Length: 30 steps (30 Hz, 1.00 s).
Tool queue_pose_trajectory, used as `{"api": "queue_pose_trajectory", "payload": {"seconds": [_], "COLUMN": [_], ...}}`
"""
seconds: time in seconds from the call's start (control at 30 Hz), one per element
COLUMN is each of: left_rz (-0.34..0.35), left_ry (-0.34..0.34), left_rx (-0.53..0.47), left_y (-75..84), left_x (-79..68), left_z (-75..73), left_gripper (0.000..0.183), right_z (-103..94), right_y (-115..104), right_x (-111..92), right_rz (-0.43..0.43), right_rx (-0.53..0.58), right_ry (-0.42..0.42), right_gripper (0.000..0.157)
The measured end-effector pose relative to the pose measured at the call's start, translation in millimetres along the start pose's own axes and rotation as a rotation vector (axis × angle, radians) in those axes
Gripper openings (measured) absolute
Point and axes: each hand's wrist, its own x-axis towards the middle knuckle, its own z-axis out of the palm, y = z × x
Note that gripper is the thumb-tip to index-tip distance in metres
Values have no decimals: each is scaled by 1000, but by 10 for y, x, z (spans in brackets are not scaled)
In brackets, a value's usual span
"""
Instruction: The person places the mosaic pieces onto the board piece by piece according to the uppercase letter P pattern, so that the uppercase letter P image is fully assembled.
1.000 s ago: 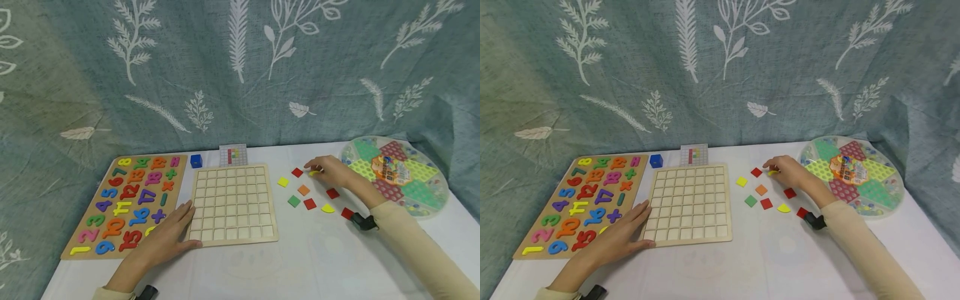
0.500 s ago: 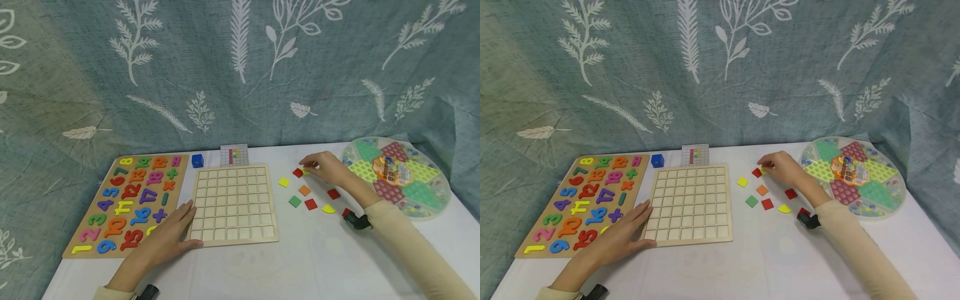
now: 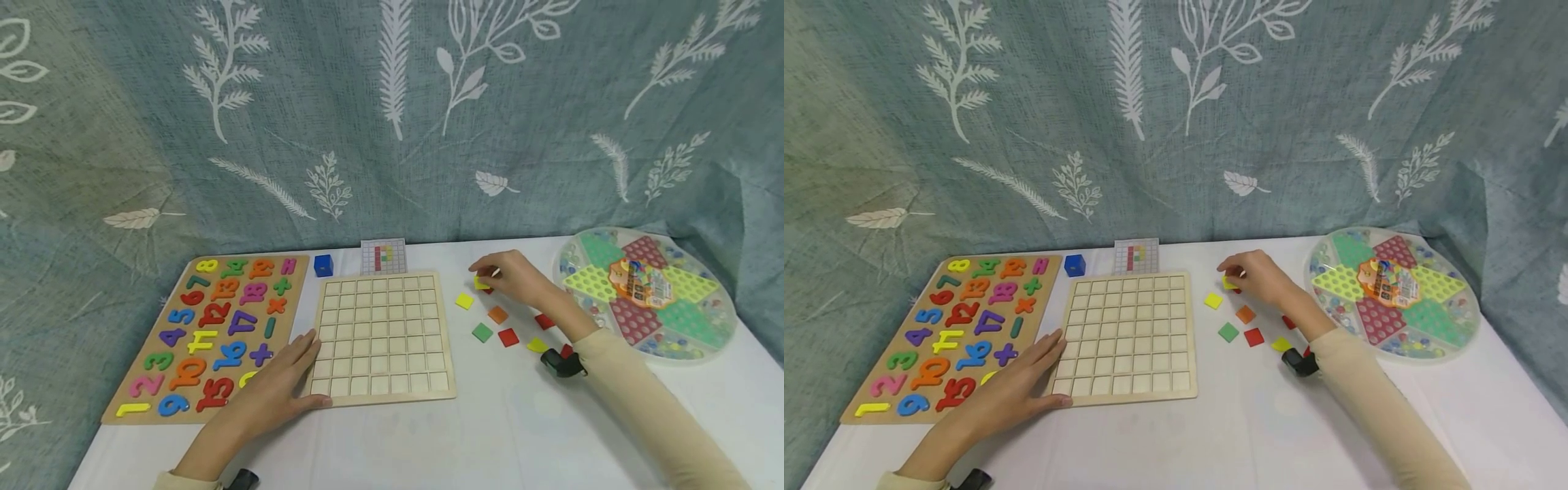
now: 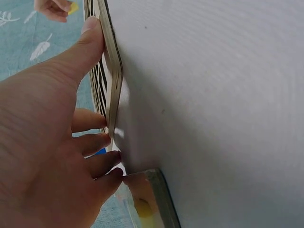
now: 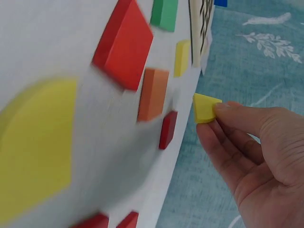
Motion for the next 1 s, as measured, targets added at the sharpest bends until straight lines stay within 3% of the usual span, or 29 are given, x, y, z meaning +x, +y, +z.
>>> {"api": "queue_pose_trajectory", "payload": {"seconds": [0.33,1.0], "left_rz": [2,0], "left_ry": [3,13], "left_rx": [-5,-13], "left_y": [-1,-8], "left_x": [-8,-5], "left_z": [16,32], "left_gripper": [98,97], "right_z": [181,473], "right_y": [-143,-399], "right_x": [167,424], "right_rz": [-66,-88], "right_rx": [24,72], "right_ry": [10,-32], "right_gripper": [22,20]}}
